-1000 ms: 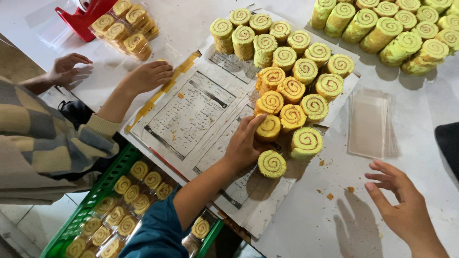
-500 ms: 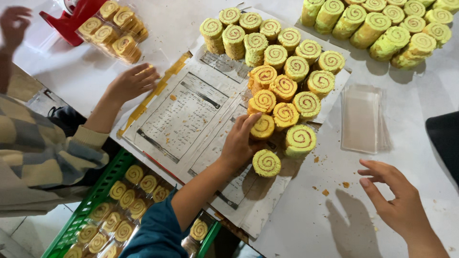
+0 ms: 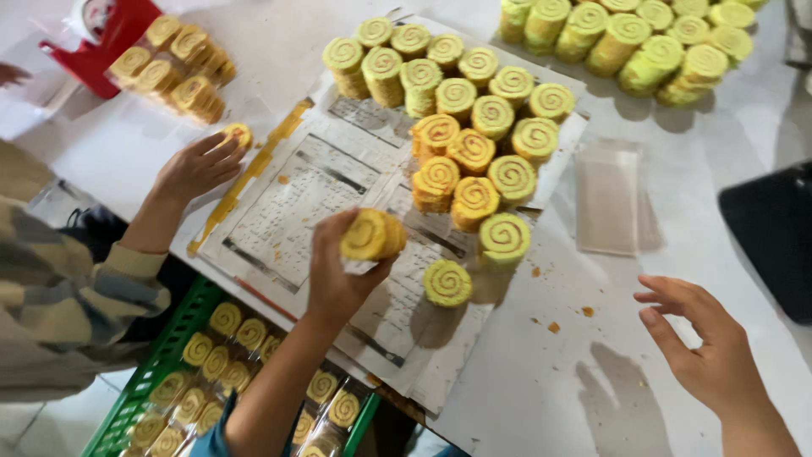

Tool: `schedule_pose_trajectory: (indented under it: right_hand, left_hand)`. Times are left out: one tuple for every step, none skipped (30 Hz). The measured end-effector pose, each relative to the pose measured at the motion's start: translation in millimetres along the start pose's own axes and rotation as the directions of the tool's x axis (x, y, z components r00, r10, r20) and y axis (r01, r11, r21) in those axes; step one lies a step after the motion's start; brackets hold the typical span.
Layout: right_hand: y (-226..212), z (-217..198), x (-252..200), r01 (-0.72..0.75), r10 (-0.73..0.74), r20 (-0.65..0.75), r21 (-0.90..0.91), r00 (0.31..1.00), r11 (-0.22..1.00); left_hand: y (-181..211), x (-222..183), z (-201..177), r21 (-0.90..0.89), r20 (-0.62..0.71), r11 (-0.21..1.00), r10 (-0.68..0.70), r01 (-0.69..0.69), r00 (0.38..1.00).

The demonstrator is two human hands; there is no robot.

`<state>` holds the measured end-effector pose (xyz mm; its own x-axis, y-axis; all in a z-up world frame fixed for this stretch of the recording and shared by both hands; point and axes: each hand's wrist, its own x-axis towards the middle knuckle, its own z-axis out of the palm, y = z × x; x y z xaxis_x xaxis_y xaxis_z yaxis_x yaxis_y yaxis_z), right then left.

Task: The person wraps individual roll cakes in clear plastic film by hand, using a tape dispenser to secure each package.

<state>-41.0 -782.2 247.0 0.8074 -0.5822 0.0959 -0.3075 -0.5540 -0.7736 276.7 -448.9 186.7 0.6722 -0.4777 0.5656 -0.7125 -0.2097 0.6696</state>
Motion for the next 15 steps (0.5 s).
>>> schedule_pose_trajectory:
  right_hand:
    - [1, -2, -4, -0.015, 0.015, -0.018, -0.001, 1.000, 1.000]
    - [2, -6, -8, 0.010, -0.010, -0.018, 0.019, 1.000, 1.000]
    - [4, -11, -15, 0.031, -0.030, -0.029, 0.036, 0.999, 0.999]
    - [8, -13, -22, 0.011, -0.009, -0.055, 0.032, 0.998, 0.999]
    - [12, -17, -30, -0.007, 0.012, -0.063, 0.078, 0.998, 0.997]
    - [17, -22, -37, -0.022, 0.031, -0.070, 0.124, 0.997, 0.992]
    - [18, -27, -48, -0.046, 0.059, -0.104, 0.121, 0.993, 0.992]
    - [20, -33, -60, -0.075, 0.089, -0.078, 0.162, 0.993, 0.984]
    - [23, -39, -71, -0.102, 0.115, -0.053, 0.204, 0.992, 0.974]
    - [30, -45, -84, -0.122, 0.142, -0.086, 0.202, 0.986, 0.972]
    - [37, -52, -97, -0.200, 0.227, -0.078, 0.263, 0.971, 0.944]
    - [44, -59, -109, -0.272, 0.309, -0.067, 0.325, 0.949, 0.906]
    - [62, -67, -122, -0.285, 0.331, -0.094, 0.323, 0.939, 0.902]
    - [80, -75, -135, -0.189, 0.295, -0.187, 0.438, 0.937, 0.879]
    - [98, -84, -147, -0.076, 0.261, -0.279, 0.534, 0.924, 0.842]
  left_hand:
    - [16, -1, -2, -0.013, 0.016, 1.000, 0.011, -0.011, 1.000]
    - [32, -3, -4, -0.025, -0.003, 1.000, -0.015, 0.015, 1.000]
    - [49, -3, -4, -0.044, -0.015, 0.998, -0.036, 0.036, 0.999]
    - [61, -11, 7, -0.063, 0.008, 0.998, -0.019, 0.020, 1.000]
    - [73, -17, 19, -0.054, 0.020, 0.998, 0.034, -0.033, 0.999]
    - [86, -24, 31, -0.048, 0.030, 0.995, 0.087, -0.086, 0.996]
    - [105, -27, 53, -0.076, 0.057, 0.992, 0.109, -0.104, 0.992]
    - [124, -33, 75, -0.154, 0.103, 0.984, 0.109, -0.092, 0.989]
    - [145, -40, 97, -0.229, 0.149, 0.970, 0.112, -0.075, 0.983]
    - [167, -39, 121, -0.257, 0.173, 0.962, 0.136, -0.088, 0.975]
    - [192, -40, 146, -0.350, 0.298, 0.937, 0.133, -0.021, 0.945]
    - [217, -42, 169, -0.427, 0.419, 0.903, 0.143, 0.056, 0.896]
    - [236, -46, 200, -0.448, 0.435, 0.892, 0.166, 0.053, 0.885]
    - [257, -53, 230, -0.493, 0.467, 0.864, 0.162, 0.103, 0.869]
    - [278, -59, 259, -0.529, 0.497, 0.834, 0.156, 0.156, 0.853]
